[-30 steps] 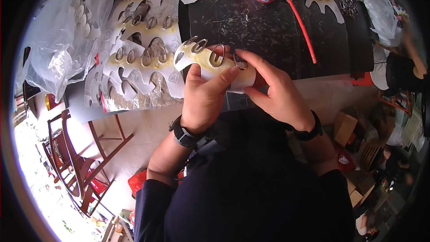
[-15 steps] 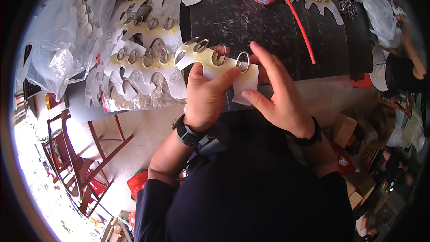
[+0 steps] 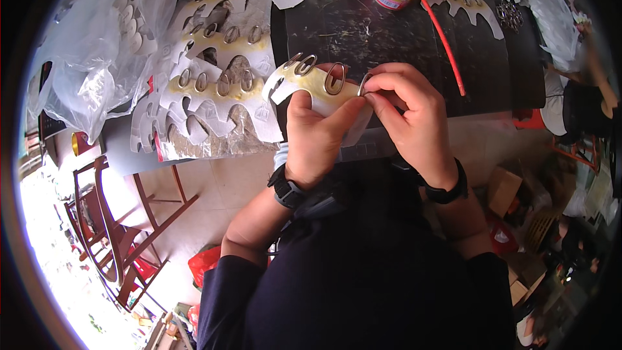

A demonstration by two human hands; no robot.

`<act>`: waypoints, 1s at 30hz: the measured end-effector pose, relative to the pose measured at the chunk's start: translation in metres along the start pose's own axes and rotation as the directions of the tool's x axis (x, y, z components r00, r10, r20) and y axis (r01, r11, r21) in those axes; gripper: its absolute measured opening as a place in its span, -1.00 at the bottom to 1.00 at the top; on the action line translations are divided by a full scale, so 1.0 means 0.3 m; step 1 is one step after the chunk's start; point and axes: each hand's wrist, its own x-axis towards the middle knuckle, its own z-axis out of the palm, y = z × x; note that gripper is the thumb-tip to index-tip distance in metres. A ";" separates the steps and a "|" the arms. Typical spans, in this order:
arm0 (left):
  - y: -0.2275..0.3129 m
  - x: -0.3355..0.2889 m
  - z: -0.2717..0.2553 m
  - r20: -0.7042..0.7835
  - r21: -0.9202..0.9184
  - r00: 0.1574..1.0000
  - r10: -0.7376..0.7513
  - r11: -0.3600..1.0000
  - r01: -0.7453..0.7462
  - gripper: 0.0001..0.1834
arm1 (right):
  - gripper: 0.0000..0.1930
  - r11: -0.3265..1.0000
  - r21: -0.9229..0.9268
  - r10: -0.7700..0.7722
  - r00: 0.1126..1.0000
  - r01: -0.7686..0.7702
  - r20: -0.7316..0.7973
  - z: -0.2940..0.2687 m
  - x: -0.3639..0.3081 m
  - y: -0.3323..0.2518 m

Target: Manually attach metal rings to pre-cut white fabric shoe components.

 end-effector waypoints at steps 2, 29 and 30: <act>0.004 -0.004 0.001 0.033 -0.052 0.999 -0.011 0.999 0.013 -0.47 | -0.86 0.993 0.099 0.051 0.997 -0.057 0.065 -0.013 0.004 -0.004; 0.115 -0.020 0.054 0.255 -0.083 0.913 -0.319 0.933 0.350 -0.76 | -0.73 0.749 -0.375 -0.517 0.835 0.547 0.186 -0.125 0.067 -0.074; 0.101 -0.031 0.057 0.218 -0.319 0.901 -0.375 0.845 0.429 -0.78 | -0.73 0.747 -0.363 -0.523 0.829 0.557 0.197 -0.113 0.058 -0.062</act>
